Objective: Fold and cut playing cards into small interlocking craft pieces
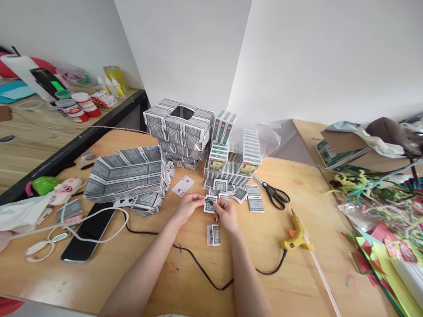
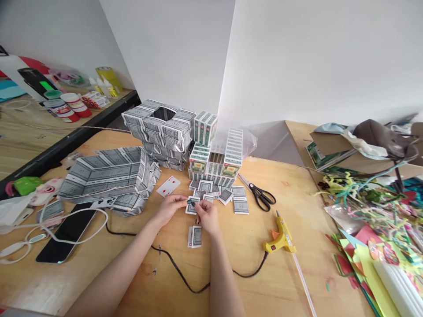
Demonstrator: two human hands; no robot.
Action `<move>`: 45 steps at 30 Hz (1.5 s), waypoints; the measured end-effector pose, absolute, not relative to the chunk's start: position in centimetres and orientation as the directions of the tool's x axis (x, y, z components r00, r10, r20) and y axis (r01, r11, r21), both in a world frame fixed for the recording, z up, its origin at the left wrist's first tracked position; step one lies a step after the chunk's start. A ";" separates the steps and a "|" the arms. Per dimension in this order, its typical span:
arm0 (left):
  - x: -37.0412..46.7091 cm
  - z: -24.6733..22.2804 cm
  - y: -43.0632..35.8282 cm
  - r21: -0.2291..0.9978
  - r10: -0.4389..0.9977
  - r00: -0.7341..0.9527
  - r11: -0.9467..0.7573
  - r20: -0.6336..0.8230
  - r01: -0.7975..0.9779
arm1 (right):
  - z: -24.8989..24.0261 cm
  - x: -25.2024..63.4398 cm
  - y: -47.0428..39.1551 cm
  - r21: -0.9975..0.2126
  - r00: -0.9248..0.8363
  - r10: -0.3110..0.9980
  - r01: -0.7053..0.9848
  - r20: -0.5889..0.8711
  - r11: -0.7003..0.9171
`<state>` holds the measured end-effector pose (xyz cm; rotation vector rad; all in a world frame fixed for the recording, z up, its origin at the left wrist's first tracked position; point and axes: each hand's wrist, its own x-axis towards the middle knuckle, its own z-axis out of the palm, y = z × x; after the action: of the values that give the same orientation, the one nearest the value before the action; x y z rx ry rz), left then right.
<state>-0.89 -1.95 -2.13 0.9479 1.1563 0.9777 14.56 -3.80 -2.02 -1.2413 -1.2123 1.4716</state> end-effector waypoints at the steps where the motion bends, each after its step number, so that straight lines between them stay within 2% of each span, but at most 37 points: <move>1: -0.9 -2.0 -2.0 0.947 0.951 0.125 0.297 -0.282 -0.122 | -2.0 14.5 -3.8 -0.984 -0.158 0.972 -0.015 -0.175 -0.179; 7: -0.8 -1.7 -2.1 0.944 0.951 0.116 0.301 -0.287 -0.135 | -1.6 14.6 -3.7 -0.985 -0.165 0.971 -0.007 -0.171 -0.174; 14: -0.7 -1.4 -2.4 0.944 0.958 0.093 0.284 -0.272 -0.166 | -1.0 14.7 -3.8 -0.974 -0.348 0.914 -0.005 -0.209 -0.225; 20: -0.5 -1.3 -2.4 0.948 0.961 0.080 0.273 -0.263 -0.166 | -0.9 14.6 -4.1 -0.974 -0.284 0.934 -0.003 -0.217 -0.227; 45: -0.4 -1.0 -2.6 0.965 0.966 0.090 0.249 -0.242 -0.079 | -0.8 14.6 -4.2 -0.974 -0.235 0.945 0.037 -0.228 -0.225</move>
<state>-0.45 -2.60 -0.95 0.9983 1.1942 1.0105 14.63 -4.22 -0.76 -1.2632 -1.2752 1.5569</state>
